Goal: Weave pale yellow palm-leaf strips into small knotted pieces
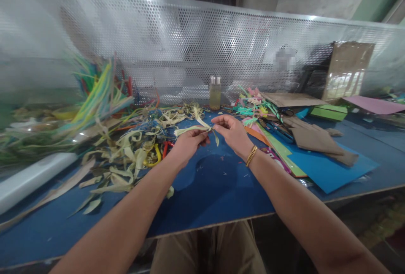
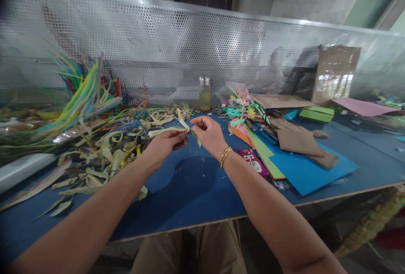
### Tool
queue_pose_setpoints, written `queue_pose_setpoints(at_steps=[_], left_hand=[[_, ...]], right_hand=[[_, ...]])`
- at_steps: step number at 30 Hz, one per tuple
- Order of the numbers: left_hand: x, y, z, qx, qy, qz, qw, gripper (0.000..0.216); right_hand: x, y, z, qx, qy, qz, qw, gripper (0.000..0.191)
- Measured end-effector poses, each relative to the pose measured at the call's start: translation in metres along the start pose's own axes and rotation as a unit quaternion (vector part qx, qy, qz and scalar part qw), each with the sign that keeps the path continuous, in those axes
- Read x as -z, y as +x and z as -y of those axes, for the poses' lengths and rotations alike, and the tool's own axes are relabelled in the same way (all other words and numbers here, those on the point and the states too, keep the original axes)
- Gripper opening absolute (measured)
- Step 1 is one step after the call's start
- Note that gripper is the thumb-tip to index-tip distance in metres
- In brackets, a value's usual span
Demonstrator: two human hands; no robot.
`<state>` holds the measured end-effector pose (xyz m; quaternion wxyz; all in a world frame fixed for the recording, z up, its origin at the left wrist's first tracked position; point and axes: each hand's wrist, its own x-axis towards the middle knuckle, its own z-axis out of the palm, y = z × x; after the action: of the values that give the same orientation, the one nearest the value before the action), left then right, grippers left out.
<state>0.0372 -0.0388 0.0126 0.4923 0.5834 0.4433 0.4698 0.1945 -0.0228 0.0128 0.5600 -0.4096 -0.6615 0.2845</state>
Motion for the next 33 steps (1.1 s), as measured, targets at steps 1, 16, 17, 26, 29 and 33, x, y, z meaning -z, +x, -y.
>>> queue_pose_setpoints(at_steps=[1, 16, 17, 26, 29, 33], left_hand=[[-0.0004, 0.0001, 0.0003, 0.008, -0.018, -0.007, 1.0, 0.014], [0.0028, 0.0032, -0.0004, -0.085, -0.031, -0.017, 0.996, 0.023], [0.003, 0.0038, 0.0004, -0.086, -0.048, -0.017, 0.995, 0.022], [0.0011, 0.0025, 0.0034, -0.011, -0.097, -0.011, 0.995, 0.028], [0.0012, 0.0025, 0.0041, 0.004, -0.087, -0.004, 0.996, 0.028], [0.0022, 0.0041, 0.006, 0.004, -0.075, -0.005, 0.997, 0.027]], right_hand=[[0.0001, -0.0003, 0.0011, 0.014, -0.008, 0.0, 1.0, 0.016], [0.0014, -0.0041, 0.0085, 0.121, -0.073, -0.017, 0.99, 0.014], [0.0013, -0.0041, 0.0087, 0.123, -0.072, -0.02, 0.99, 0.013], [0.001, -0.0032, 0.0058, 0.111, -0.077, -0.041, 0.99, 0.01], [0.001, -0.0033, 0.0044, 0.107, -0.079, -0.043, 0.99, 0.01], [0.0011, -0.0025, 0.0031, 0.106, -0.08, -0.045, 0.99, 0.01]])
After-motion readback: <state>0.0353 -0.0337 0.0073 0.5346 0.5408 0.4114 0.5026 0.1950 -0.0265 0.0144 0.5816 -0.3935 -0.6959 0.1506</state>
